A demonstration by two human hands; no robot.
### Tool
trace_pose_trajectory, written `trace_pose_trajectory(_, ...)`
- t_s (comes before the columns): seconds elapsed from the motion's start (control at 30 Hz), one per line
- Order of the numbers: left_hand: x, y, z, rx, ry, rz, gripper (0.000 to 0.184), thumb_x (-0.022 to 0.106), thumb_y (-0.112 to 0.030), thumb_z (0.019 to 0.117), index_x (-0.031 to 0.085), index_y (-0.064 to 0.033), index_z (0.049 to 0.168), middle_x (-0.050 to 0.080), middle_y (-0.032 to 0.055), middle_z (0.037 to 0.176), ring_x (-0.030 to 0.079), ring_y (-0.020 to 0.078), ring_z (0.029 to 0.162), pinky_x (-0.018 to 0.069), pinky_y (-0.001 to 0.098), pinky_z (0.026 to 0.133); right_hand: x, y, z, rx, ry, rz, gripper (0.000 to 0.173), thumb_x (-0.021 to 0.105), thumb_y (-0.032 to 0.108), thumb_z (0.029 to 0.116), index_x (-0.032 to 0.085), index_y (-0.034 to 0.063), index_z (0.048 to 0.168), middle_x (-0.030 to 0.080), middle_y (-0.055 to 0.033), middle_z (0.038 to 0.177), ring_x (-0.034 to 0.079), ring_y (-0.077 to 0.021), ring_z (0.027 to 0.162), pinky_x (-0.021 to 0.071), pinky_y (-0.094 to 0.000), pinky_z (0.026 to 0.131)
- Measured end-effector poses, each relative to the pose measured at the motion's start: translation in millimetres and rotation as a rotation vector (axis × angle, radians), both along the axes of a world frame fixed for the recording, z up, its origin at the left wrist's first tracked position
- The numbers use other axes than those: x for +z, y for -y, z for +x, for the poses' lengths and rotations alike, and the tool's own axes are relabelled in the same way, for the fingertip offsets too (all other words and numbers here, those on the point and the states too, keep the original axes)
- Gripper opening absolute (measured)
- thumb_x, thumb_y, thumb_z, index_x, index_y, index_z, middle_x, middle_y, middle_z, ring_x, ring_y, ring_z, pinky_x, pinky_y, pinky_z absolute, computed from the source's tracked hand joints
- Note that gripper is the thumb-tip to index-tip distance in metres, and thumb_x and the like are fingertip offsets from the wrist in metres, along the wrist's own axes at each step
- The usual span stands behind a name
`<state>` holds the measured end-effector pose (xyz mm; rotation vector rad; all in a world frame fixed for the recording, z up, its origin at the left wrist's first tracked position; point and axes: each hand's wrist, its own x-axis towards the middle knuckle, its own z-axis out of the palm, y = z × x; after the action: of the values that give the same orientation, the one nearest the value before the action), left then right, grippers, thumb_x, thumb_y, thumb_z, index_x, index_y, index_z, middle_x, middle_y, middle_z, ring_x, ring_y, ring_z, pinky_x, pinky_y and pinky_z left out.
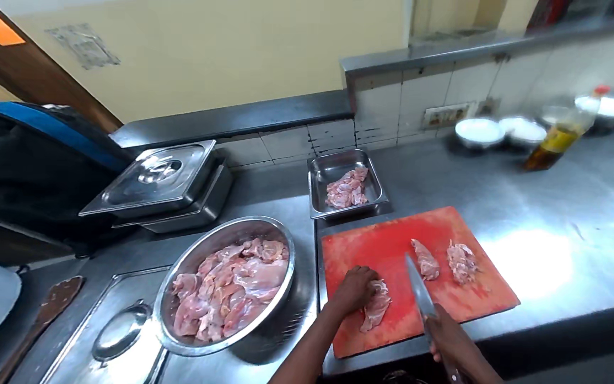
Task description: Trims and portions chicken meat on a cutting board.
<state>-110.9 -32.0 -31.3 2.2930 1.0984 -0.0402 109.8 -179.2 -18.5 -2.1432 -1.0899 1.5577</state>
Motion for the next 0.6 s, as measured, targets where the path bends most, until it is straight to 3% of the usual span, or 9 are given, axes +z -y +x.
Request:
trace_pose_trajectory(0.1,8,9,-10,0.129,-0.03,-0.1,0.041,0.054,-0.031,0.1055,0.061,-0.0018,0.134,0.066,0.0202,0.129,0.061,0.0347,0.126,0.0448,0.0513,0.111,15,0,-4,0.141,0.117,0.03,0.039,0.042,0.031,0.1113,0.043,0.0066,0.142,0.066,-0.0152,0.094,0.07,-0.0254,0.071,0.06,-0.0431,0.069)
trace_pose_trajectory(0.2,3,16,-9,0.279,0.007,-0.035,0.044,0.058,-0.032,0.1036,0.059,-0.0079,0.141,0.063,0.0179,0.135,0.062,0.033,0.125,0.0482,0.0502,0.108,15,6,-20,0.314,0.115,-0.007,0.041,0.044,0.031,0.1107,0.041,0.0081,0.144,0.066,-0.0171,0.097,0.07,-0.0286,0.073,0.0593,-0.0456,0.072)
trace_pose_trajectory(0.3,-18,17,-11,0.313,0.237,0.146,0.04,0.066,-0.031,0.098,0.066,-0.0046,0.129,0.061,0.0186,0.136,0.059,0.0326,0.127,0.0466,0.0441,0.111,8,2,-25,0.254,0.198,0.05,0.047,0.045,0.028,0.1098,0.033,0.0098,0.152,0.067,-0.0196,0.101,0.072,-0.0325,0.079,0.0594,-0.0499,0.076)
trace_pose_trajectory(0.37,-18,17,-14,0.267,0.303,0.101,0.036,0.064,-0.029,0.1,0.066,-0.0013,0.123,0.063,0.0184,0.131,0.062,0.0293,0.121,0.0497,0.0413,0.107,13,1,-25,0.239,0.26,0.113,0.046,0.044,0.029,0.1102,0.035,0.007,0.15,0.068,-0.0205,0.1,0.072,-0.0346,0.083,0.0586,-0.0515,0.079)
trace_pose_trajectory(0.5,-4,15,-10,0.049,0.146,0.005,0.029,0.063,-0.022,0.1008,0.07,-0.0021,0.121,0.063,0.0183,0.134,0.056,0.0324,0.131,0.0416,0.0439,0.115,26,7,-37,0.405,0.383,0.03,0.043,0.042,0.025,0.1102,0.037,0.0063,0.149,0.067,-0.0242,0.117,0.069,-0.0408,0.107,0.0542,-0.0556,0.092)
trace_pose_trajectory(0.6,5,12,-2,-0.008,0.064,-0.008,0.026,0.058,-0.017,0.1027,0.07,-0.0023,0.12,0.064,0.0172,0.131,0.056,0.0335,0.128,0.0429,0.0455,0.113,33,18,-49,0.429,0.434,0.039,0.042,0.04,0.023,0.1105,0.038,0.0049,0.148,0.062,-0.0242,0.128,0.069,-0.0411,0.107,0.0554,-0.0553,0.09)
